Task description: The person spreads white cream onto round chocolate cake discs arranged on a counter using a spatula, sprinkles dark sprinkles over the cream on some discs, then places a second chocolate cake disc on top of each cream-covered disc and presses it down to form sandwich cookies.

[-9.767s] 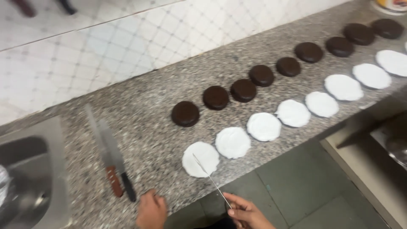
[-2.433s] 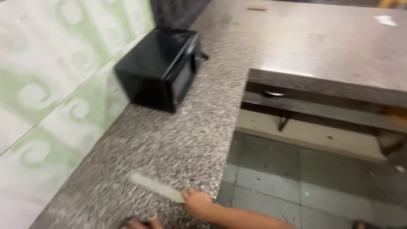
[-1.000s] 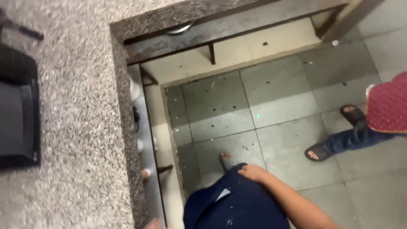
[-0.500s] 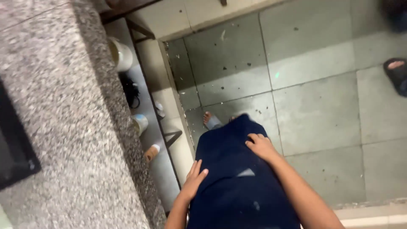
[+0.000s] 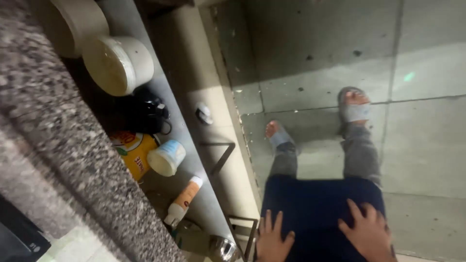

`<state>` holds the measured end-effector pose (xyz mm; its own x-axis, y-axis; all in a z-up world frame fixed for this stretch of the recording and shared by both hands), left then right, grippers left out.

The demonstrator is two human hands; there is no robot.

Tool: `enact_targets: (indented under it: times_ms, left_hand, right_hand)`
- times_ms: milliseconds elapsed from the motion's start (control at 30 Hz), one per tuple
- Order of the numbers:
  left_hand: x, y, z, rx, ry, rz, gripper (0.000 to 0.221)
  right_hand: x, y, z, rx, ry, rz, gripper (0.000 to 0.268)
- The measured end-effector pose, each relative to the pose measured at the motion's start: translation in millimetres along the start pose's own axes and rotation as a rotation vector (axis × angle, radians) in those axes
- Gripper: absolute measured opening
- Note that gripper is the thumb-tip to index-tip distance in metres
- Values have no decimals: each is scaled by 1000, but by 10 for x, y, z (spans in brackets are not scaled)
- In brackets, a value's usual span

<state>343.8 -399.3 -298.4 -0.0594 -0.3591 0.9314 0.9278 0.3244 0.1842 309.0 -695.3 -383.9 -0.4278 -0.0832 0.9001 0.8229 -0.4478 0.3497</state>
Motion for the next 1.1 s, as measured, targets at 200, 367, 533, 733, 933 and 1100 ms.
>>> enact_targets:
  times_ms: [200, 367, 533, 733, 933, 1100]
  left_hand:
    - [-1178, -595, 472, 795, -38, -66, 58]
    - [-2755, -182, 1769, 2232, 355, 83, 62]
    - [-3010, 1331, 2546, 2691, 299, -211, 83]
    - [-3369, 1299, 3034, 2687, 268, -241, 61]
    - [-3296, 755, 3499, 2694, 305, -294, 38]
    - [-2423, 1340, 3027, 3031, 318, -478, 38]
  right_hand:
    - [-294, -482, -399, 255, -23, -243, 88]
    - [-393, -732, -597, 340, 97, -452, 67]
    - [-385, -648, -522, 445, 70, -382, 71]
    - [-491, -532, -531, 544, 2, -185, 81]
    - [-566, -478, -509, 572, 1, -174, 77]
    - [-573, -317, -428, 577, 1, -192, 65]
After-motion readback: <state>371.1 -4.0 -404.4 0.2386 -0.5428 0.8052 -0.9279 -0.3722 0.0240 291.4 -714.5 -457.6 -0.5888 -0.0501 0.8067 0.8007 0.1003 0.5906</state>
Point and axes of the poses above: each hand's wrist, its own x-axis away from the middle knuckle, its own y-axis out of the back of the hand, z = x × y, the point moved 9 cm from there along -x, towards the middle knuckle, and after that the axes turned 15 degrees about y, right-handed, at the moved point
